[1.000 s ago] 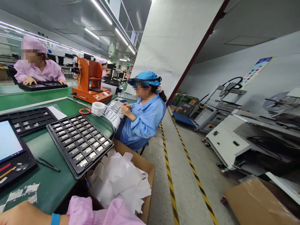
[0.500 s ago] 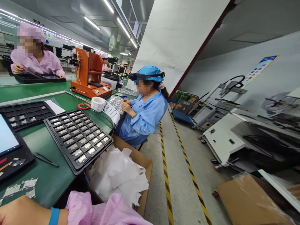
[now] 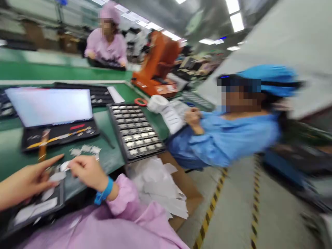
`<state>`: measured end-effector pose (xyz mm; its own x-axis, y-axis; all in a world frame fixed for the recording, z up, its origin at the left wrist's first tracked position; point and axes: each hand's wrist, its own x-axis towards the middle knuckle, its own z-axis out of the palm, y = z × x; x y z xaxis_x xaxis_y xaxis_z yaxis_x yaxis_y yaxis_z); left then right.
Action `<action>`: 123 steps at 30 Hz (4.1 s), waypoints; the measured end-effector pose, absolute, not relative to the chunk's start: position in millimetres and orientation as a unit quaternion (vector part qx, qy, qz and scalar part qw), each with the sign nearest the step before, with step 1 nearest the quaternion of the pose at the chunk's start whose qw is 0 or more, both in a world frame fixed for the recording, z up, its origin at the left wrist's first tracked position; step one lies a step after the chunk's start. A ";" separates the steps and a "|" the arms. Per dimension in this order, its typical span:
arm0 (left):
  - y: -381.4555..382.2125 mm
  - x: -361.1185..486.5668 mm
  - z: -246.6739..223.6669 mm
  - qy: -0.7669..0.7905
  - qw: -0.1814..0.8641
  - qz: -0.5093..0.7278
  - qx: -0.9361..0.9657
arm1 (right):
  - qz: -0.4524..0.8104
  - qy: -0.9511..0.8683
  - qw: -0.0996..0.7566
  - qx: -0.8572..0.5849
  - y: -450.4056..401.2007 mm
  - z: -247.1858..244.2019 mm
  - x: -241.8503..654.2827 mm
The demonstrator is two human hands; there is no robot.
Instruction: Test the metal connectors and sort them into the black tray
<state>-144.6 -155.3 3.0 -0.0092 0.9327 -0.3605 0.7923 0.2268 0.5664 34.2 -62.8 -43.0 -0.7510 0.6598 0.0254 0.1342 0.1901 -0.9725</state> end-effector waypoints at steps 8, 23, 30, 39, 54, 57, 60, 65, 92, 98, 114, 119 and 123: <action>-150.0 -155.4 18.6 0.708 0.399 0.103 0.574 | 0.257 -0.932 0.218 -0.135 -48.5 -33.0 34.4; -151.3 -158.6 5.9 0.695 0.366 0.104 0.610 | 0.084 -0.989 0.117 0.039 -21.8 -34.5 26.7; -151.4 -158.9 10.2 0.698 0.374 0.100 0.603 | 0.135 -0.981 0.142 -0.003 -22.8 -38.7 27.6; -151.7 -156.8 15.1 0.699 0.386 0.097 0.594 | 0.091 -0.985 0.146 0.017 -27.7 -38.4 25.4; -153.3 -160.3 12.5 0.688 0.395 0.120 0.598 | 0.149 -0.974 0.172 0.000 -23.4 -42.7 24.3; -154.7 -160.3 14.1 0.681 0.412 0.132 0.591 | 0.164 -0.968 0.188 -0.024 -24.9 -44.8 23.8; -155.0 -156.9 11.5 0.679 0.413 0.202 0.573 | 0.158 -0.961 0.222 -0.039 -30.3 -42.9 25.3; -150.3 -148.1 2.8 0.648 0.460 0.379 0.474 | 0.198 -0.922 0.321 -0.082 -53.0 -43.6 25.7; -127.8 -138.8 -31.5 0.627 0.041 0.253 0.736 | 0.622 -0.580 0.419 -0.320 -48.3 -52.6 27.1; -147.2 -170.6 10.0 0.690 -0.027 0.337 0.640 | 0.590 -0.612 0.409 -0.332 -50.1 -52.7 25.6; -181.1 -298.3 9.3 0.903 0.125 0.199 0.360 | 0.554 -0.683 0.358 -0.313 -48.6 -52.7 26.1; -174.2 -278.1 17.4 0.883 0.105 0.247 0.385 | 0.563 -0.679 0.358 -0.306 -49.6 -52.0 25.9; -160.0 -228.7 23.4 0.735 0.222 0.429 0.476 | 0.571 -0.678 0.354 -0.299 -51.2 -50.7 25.4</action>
